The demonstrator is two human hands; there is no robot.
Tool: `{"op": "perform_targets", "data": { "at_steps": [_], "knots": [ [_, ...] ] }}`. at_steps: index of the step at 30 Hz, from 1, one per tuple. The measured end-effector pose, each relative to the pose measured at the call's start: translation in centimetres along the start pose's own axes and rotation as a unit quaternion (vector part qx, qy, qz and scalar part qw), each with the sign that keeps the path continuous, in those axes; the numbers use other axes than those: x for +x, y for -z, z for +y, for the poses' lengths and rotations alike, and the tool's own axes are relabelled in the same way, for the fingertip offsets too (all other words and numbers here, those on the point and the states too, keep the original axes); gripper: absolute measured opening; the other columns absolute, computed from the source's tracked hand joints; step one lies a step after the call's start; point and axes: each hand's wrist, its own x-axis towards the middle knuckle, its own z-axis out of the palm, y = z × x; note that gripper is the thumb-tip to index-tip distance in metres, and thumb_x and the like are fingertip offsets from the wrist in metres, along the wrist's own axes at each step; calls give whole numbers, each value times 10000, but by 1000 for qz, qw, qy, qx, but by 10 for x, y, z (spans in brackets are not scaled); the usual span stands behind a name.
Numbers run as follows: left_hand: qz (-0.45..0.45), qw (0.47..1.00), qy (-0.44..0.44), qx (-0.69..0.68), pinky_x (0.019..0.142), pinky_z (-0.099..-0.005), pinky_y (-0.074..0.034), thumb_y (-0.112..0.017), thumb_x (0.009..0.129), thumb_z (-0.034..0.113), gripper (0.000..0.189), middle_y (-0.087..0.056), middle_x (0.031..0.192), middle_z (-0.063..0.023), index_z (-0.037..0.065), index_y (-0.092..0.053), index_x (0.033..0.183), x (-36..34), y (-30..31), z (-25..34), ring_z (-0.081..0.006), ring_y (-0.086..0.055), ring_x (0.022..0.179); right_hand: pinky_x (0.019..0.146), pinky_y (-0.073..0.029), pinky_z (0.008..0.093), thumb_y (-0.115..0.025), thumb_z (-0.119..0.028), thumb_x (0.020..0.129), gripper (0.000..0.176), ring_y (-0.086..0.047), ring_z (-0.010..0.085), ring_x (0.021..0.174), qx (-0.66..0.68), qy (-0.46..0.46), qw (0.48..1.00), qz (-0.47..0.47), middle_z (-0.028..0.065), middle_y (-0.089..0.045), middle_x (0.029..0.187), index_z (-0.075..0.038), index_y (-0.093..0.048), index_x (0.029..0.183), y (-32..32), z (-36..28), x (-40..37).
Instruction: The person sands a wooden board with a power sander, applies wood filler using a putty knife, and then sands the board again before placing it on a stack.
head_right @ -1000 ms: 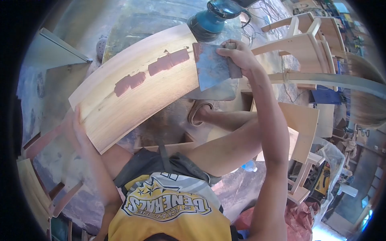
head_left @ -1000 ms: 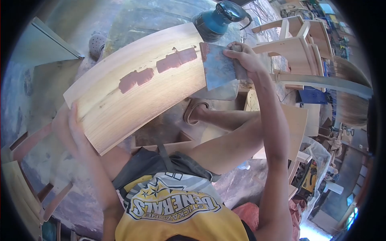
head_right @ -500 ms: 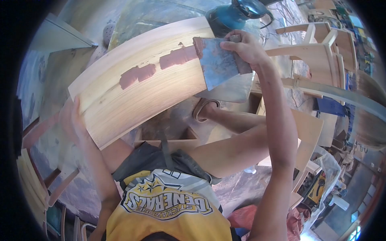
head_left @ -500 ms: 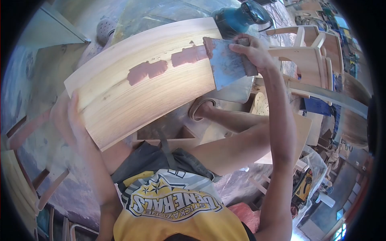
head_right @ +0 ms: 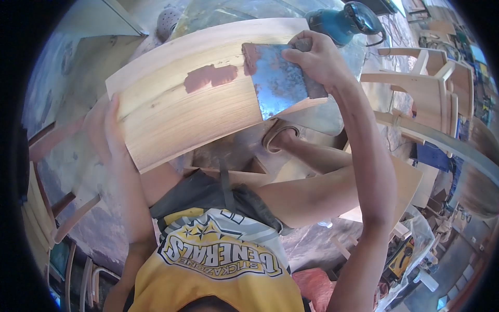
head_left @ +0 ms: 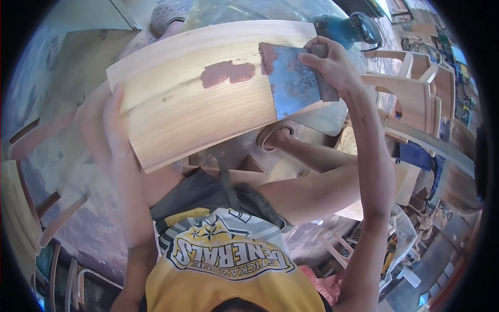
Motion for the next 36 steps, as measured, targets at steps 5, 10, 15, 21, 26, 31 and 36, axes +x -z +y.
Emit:
{"op": "perform_targets", "data": {
  "at_steps": [5,10,15,21,26,31,36],
  "knots": [
    [58,998,-16,19,869,-303,-491,-649,966,367,464,-645,1093,-105,-26,-604,1208,-36,-42,13,-170,-620,986,724,-538,319,-756,-189,819,308,-661,167,786,-36,30,999,-20,113,-712,876,32,-680,1020,-28,-23,-8],
    [9,999,-32,-15,877,-295,-491,-646,970,338,447,-646,1097,-110,-36,-599,1209,-20,-14,-10,-174,-625,1000,724,-542,333,-747,-183,830,304,-670,176,789,-66,42,997,-14,128,-716,864,43,-677,1022,-58,-40,-22],
    [5,999,-44,-14,904,-292,-487,-624,986,311,458,-640,1147,-124,-54,-580,1258,-27,-23,-10,-175,-625,1036,730,-521,306,-776,-194,826,290,-652,156,784,46,20,997,-60,98,-700,847,12,-666,998,-109,-60,-53],
    [1,995,-76,65,944,-299,-474,-579,1012,311,516,-626,1217,-137,-82,-528,1343,-33,-26,-10,-186,-618,1082,711,-541,275,-769,-72,857,233,-667,140,780,375,-92,922,18,73,-695,890,-28,-642,1048,-85,-2,-104],
    [9,995,-77,62,963,-302,-472,-586,1012,316,513,-618,1230,-141,-70,-522,1344,-33,-26,-10,-193,-608,1113,738,-531,261,-741,-40,872,225,-661,128,842,339,-82,922,170,62,-683,923,-32,-641,1074,-14,35,-104],
    [9,998,-53,30,982,-305,-470,-593,1012,320,510,-610,1243,-145,-58,-516,1345,-33,-28,-9,-201,-597,1144,745,-495,232,-737,-57,869,239,-626,105,827,263,-83,943,186,39,-674,924,-49,-661,1094,49,72,-79],
    [7,999,-35,11,998,-308,-469,-598,1012,324,508,-603,1253,-149,-49,-511,1346,-33,-23,-9,-207,-589,1169,740,-501,248,-765,-73,841,231,-625,95,826,247,-80,954,147,37,-679,903,-39,-691,1057,27,67,-60]
  ]
}}
